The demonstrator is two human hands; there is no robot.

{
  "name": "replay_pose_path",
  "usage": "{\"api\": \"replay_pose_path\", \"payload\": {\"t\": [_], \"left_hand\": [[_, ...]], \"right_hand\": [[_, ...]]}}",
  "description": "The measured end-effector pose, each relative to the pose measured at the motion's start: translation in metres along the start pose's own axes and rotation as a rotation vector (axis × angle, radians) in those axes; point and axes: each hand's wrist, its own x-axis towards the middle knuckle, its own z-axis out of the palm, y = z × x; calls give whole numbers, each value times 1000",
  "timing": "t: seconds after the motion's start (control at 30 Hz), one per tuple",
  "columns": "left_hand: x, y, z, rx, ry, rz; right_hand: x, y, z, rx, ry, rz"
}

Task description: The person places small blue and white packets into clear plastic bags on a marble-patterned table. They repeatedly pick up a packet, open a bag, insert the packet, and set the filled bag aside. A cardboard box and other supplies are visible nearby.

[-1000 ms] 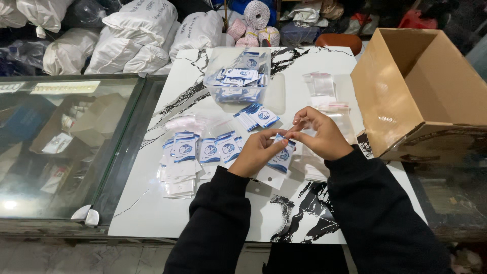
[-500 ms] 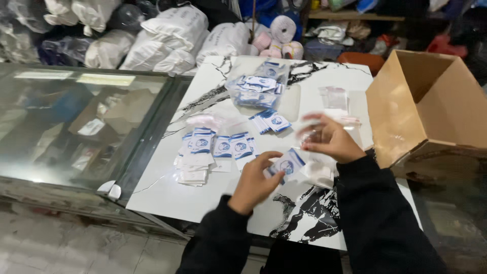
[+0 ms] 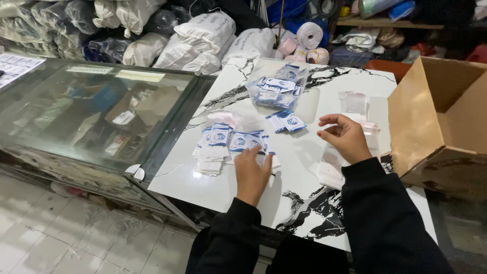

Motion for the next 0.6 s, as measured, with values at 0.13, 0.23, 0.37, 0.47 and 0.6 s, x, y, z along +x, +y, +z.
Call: {"api": "replay_pose_path", "payload": {"t": [0.13, 0.23, 0.37, 0.47, 0.6], "left_hand": [[-9, 6, 2, 480, 78, 31], [-11, -6, 6, 533, 55, 46], [-8, -12, 9, 528, 103, 131], [-4, -14, 11, 403, 82, 134], [-2, -21, 14, 414, 5, 103]], "right_hand": [[-2, 0, 1, -79, 2, 7], [-2, 3, 0, -107, -1, 3], [2, 13, -4, -150, -28, -14], [-3, 2, 0, -153, -3, 2], [-4, 1, -1, -177, -20, -3]]}}
